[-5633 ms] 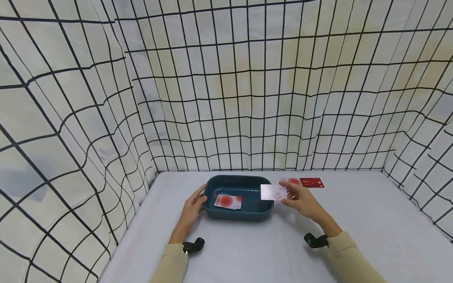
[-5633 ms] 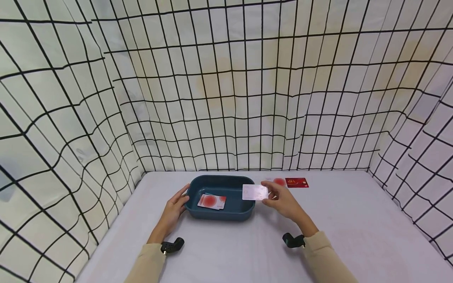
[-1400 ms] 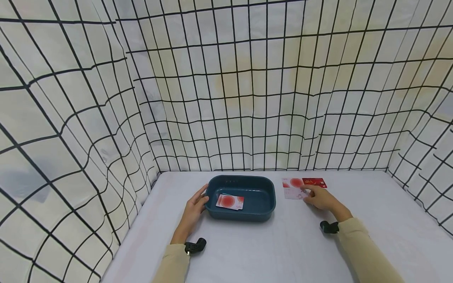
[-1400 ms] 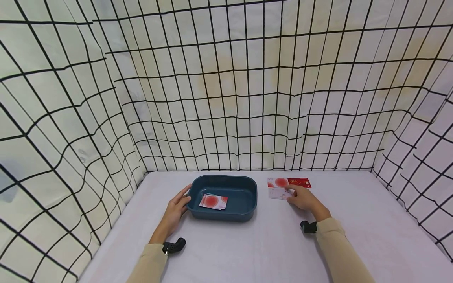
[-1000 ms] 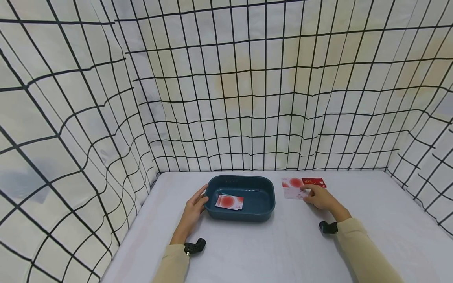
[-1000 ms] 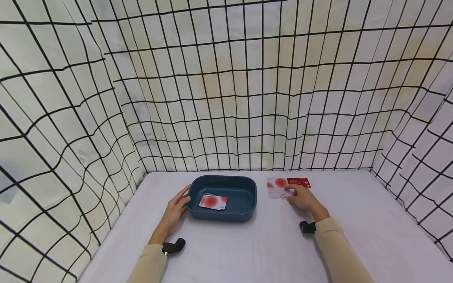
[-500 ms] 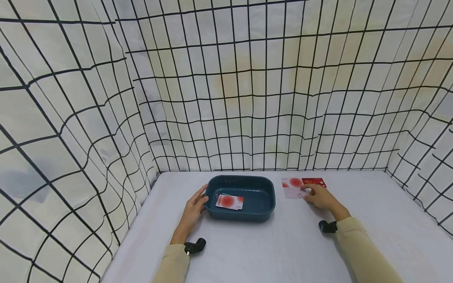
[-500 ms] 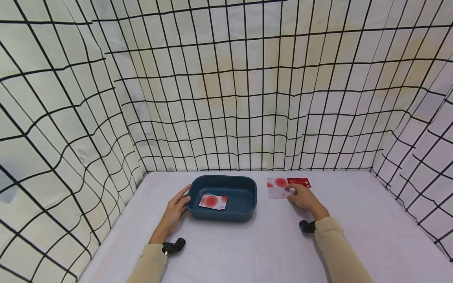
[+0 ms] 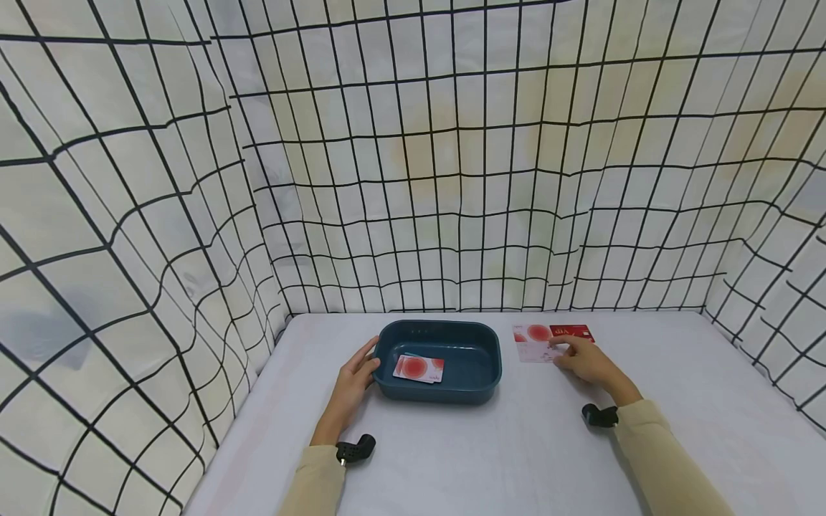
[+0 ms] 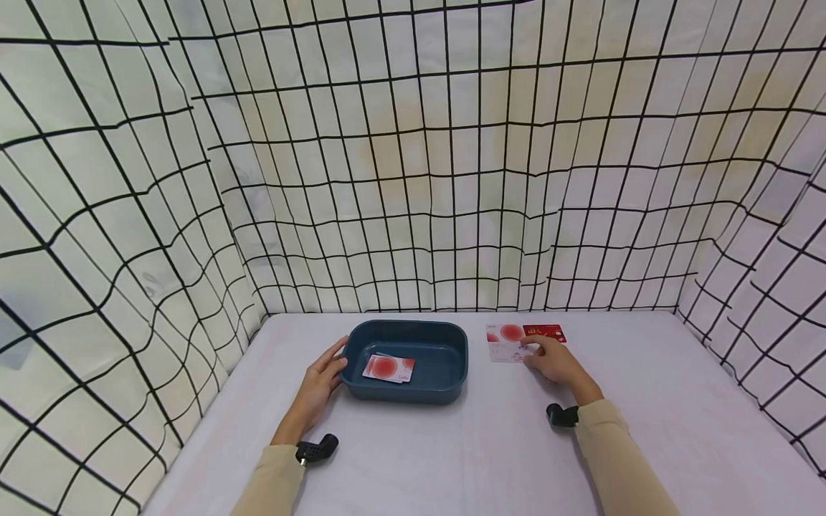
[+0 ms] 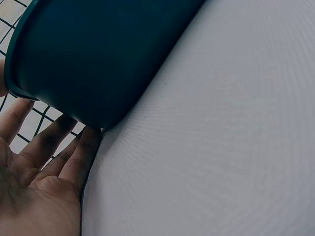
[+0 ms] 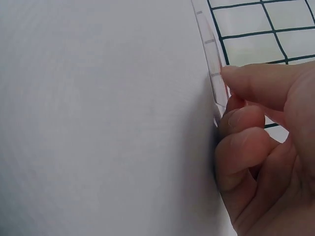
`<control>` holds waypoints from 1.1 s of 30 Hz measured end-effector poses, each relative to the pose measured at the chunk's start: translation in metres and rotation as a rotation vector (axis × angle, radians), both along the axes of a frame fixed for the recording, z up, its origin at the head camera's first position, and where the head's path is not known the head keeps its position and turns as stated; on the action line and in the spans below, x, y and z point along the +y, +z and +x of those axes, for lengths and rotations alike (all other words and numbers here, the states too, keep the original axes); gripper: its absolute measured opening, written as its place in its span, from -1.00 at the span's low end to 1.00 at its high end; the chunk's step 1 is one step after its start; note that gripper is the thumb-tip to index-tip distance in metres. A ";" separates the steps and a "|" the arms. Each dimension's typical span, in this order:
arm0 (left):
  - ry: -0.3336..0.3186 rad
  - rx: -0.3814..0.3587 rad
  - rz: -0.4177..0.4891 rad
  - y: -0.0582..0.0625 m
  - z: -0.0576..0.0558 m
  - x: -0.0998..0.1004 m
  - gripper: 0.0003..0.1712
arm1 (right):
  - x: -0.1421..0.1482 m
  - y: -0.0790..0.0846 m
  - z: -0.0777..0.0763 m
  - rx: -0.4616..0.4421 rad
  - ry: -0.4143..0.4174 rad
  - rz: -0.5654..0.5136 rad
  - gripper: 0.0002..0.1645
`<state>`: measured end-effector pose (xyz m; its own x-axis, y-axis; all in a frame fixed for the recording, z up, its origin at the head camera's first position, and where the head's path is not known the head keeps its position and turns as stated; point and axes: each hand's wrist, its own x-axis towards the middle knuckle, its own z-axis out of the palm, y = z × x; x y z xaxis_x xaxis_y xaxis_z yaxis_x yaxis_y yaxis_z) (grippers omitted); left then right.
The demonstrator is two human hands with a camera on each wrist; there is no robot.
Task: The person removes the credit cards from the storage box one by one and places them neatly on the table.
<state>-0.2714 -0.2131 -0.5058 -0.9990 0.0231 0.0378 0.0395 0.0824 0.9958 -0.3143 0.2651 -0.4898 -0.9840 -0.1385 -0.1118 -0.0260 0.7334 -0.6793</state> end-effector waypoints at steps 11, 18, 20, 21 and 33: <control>0.017 -0.010 0.006 0.000 0.001 -0.001 -0.46 | -0.010 0.004 0.003 0.072 -0.075 -0.136 -0.53; 0.010 -0.018 0.005 0.001 0.001 -0.002 -0.46 | -0.041 0.025 0.012 0.182 -0.010 -0.188 -0.57; 0.007 -0.017 0.002 0.001 0.001 -0.002 -0.46 | -0.053 0.034 0.015 0.216 0.019 -0.207 -0.60; 0.005 -0.016 0.001 0.001 0.001 -0.002 -0.46 | -0.059 0.037 0.017 0.230 0.029 -0.215 -0.62; -0.005 -0.016 0.012 0.001 0.001 -0.001 -0.46 | -0.119 0.058 0.032 0.312 0.177 -0.257 -0.68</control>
<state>-0.2707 -0.2140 -0.5050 -0.9994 0.0282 0.0220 0.0239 0.0707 0.9972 -0.2818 0.1460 -0.4323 -0.9238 -0.2925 0.2471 -0.3690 0.5075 -0.7786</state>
